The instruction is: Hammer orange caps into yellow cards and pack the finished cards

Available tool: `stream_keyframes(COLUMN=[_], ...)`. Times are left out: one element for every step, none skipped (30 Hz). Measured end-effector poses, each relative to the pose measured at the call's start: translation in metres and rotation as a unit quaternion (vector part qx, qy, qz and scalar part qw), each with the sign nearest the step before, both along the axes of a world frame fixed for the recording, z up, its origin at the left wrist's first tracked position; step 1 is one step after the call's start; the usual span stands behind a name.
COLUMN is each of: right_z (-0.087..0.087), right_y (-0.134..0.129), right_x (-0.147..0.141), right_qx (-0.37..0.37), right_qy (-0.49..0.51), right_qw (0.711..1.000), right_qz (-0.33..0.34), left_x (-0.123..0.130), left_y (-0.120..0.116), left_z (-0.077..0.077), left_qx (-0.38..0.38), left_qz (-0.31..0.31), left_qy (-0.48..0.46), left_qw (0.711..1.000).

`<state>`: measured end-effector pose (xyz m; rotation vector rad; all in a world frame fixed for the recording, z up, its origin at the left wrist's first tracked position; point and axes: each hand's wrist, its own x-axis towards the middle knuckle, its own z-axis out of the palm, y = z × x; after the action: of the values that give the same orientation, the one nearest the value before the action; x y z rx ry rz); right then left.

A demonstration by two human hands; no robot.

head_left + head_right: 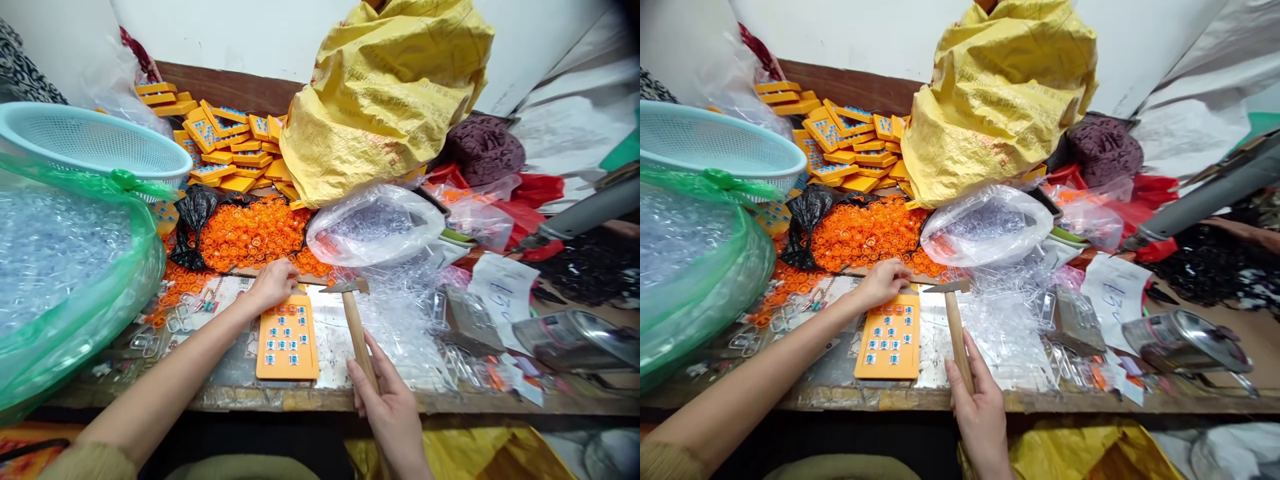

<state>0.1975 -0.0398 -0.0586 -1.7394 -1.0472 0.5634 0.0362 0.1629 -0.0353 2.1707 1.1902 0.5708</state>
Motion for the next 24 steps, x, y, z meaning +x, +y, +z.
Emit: stream_keyframes(right_z=[0.0, 0.0, 0.0, 0.001, 0.002, 0.004, 0.007, 0.011, 0.014, 0.018, 0.021, 0.024, 0.025, 0.025, 0.025, 0.023, 0.022, 0.02, 0.018, 0.016, 0.014, 0.012, 0.01, 0.009], right_y=[-0.002, -0.003, -0.004, -0.006, -0.006, -0.007, -0.007, -0.007, -0.007, -0.007, -0.008, -0.008, -0.009, -0.01, -0.01, -0.011, -0.012, -0.012, -0.012, -0.012, -0.012, -0.011, -0.01, -0.009], right_x=[0.001, 0.002, 0.003, 0.004, 0.004, 0.004, 0.004, 0.002, 0.001, -0.001, -0.002, -0.004, -0.005, -0.006, -0.006, -0.006, -0.005, -0.004, -0.003, -0.002, -0.001, 0.0, 0.0, 0.0], right_qx=[-0.01, -0.02, -0.027, -0.028, -0.024, -0.015, -0.001, 0.017, 0.04, 0.064, 0.083, 0.088, 0.079, 0.059, 0.033, 0.007, -0.01, -0.016, -0.014, -0.011, -0.007, -0.002, 0.001, 0.001], right_qy=[-0.01, -0.025, -0.045, -0.067, -0.089, -0.109, -0.127, -0.142, -0.155, -0.168, -0.181, -0.195, -0.21, -0.225, -0.237, -0.247, -0.252, -0.253, -0.249, -0.24, -0.225, -0.204, -0.177, -0.149], right_qw=[1.0, 0.999, 0.998, 0.997, 0.995, 0.993, 0.991, 0.988, 0.985, 0.981, 0.977, 0.973, 0.969, 0.966, 0.962, 0.959, 0.957, 0.955, 0.956, 0.959, 0.964, 0.971, 0.979, 0.986], right_qz=[0.007, 0.013, 0.018, 0.023, 0.029, 0.038, 0.049, 0.059, 0.066, 0.072, 0.08, 0.09, 0.102, 0.115, 0.128, 0.137, 0.145, 0.152, 0.154, 0.152, 0.144, 0.127, 0.104, 0.076], left_x=[-0.001, -0.002, -0.003, -0.004, -0.005, -0.006, -0.006, -0.006, -0.006, -0.005, -0.004, -0.004, -0.003, -0.003, -0.003, -0.003, -0.004, -0.005, -0.006, -0.007, -0.008, -0.008, -0.008, -0.007], left_y=[-0.007, -0.015, -0.023, -0.031, -0.038, -0.044, -0.048, -0.051, -0.052, -0.052, -0.051, -0.051, -0.05, -0.05, -0.05, -0.051, -0.052, -0.052, -0.052, -0.052, -0.049, -0.046, -0.04, -0.034], left_z=[0.003, 0.006, 0.008, 0.009, 0.009, 0.008, 0.007, 0.005, 0.004, 0.002, 0.001, 0.001, 0.0, 0.0, 0.0, -0.001, -0.001, -0.001, 0.0, 0.001, 0.002, 0.003, 0.005, 0.006], left_qx=[-0.003, -0.011, -0.023, -0.037, -0.05, -0.057, -0.06, -0.057, -0.051, -0.049, -0.052, -0.061, -0.076, -0.095, -0.115, -0.133, -0.146, -0.153, -0.156, -0.158, -0.158, -0.153, -0.144, -0.131], left_qz=[-0.002, -0.006, -0.011, -0.017, -0.019, -0.017, -0.008, 0.003, 0.014, 0.022, 0.027, 0.029, 0.028, 0.027, 0.026, 0.026, 0.028, 0.03, 0.029, 0.026, 0.019, 0.013, 0.009, 0.011], left_qy=[-0.008, -0.019, -0.033, -0.047, -0.058, -0.064, -0.067, -0.067, -0.064, -0.065, -0.07, -0.078, -0.089, -0.102, -0.117, -0.131, -0.142, -0.149, -0.154, -0.157, -0.151, -0.14, -0.124, -0.106], left_qw=[1.0, 1.0, 0.999, 0.998, 0.997, 0.996, 0.996, 0.996, 0.997, 0.996, 0.996, 0.995, 0.993, 0.99, 0.986, 0.982, 0.979, 0.976, 0.975, 0.975, 0.976, 0.978, 0.982, 0.986])
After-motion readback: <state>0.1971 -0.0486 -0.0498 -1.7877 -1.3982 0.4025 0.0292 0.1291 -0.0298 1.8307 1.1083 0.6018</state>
